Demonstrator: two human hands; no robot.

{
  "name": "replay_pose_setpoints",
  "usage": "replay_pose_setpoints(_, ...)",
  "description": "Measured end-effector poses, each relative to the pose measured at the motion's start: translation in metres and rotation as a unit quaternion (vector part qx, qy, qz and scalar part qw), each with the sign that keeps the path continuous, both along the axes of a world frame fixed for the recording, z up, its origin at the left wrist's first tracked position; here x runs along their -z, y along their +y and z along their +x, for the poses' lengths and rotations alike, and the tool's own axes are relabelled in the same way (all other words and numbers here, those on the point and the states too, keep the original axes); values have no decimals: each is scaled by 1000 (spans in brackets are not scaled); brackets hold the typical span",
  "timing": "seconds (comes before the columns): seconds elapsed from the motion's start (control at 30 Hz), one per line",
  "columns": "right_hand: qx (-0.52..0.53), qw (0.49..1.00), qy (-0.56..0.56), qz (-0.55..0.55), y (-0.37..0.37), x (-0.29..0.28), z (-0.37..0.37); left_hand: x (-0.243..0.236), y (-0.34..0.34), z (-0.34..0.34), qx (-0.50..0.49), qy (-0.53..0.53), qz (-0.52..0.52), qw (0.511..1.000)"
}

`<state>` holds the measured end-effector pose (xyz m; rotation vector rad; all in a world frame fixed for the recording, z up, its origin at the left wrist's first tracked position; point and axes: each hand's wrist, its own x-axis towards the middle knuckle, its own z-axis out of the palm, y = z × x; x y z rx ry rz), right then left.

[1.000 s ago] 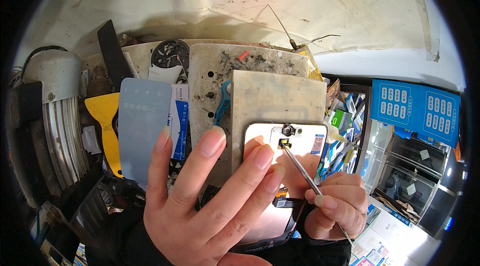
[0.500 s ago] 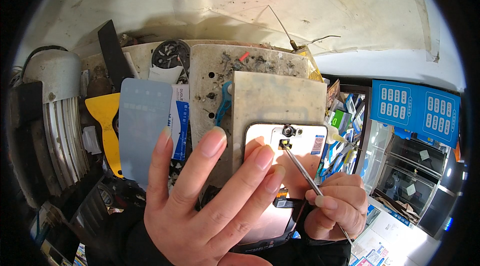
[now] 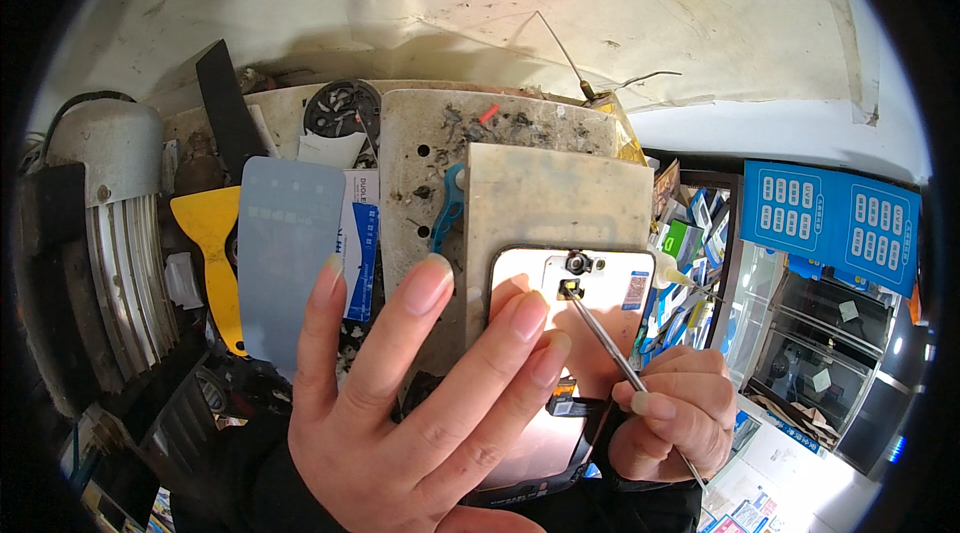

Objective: The person uses tweezers to place a small component near the camera module on the back of a smartphone. They then apply a small amount of adhesive from a bottle to secure the component and press it into place with their fingers.

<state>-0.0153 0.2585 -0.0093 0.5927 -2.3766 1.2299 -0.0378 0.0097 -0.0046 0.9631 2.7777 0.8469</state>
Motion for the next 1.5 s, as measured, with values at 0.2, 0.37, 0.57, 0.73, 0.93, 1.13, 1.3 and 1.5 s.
replay_pose_setpoints(0.2,7,1000,1,4,0,-1,0,6,0,6,-11,-2,11,1000)
replay_pose_setpoints(0.37,4,1000,-1,2,0,-2,0,0,1,1,-10,-3,8,1000)
replay_pose_setpoints(0.57,3,1000,-3,-4,0,-1,0,11,4,10,-30,6,22,999)
replay_pose_setpoints(0.73,-1,1000,-4,-6,0,-1,0,23,14,3,-69,46,77,994)
replay_pose_setpoints(0.93,6,1000,-7,-8,-1,-2,1,24,10,-38,36,229,56,971)
replay_pose_setpoints(1.13,9,1000,-6,-6,-1,-2,1,0,3,1,-7,-4,13,1000)
replay_pose_setpoints(1.3,13,1000,-2,2,-1,-2,1,4,-5,8,3,-10,1,1000)
replay_pose_setpoints(1.5,9,1000,-2,-7,-1,-1,0,-2,0,0,6,-11,-7,1000)
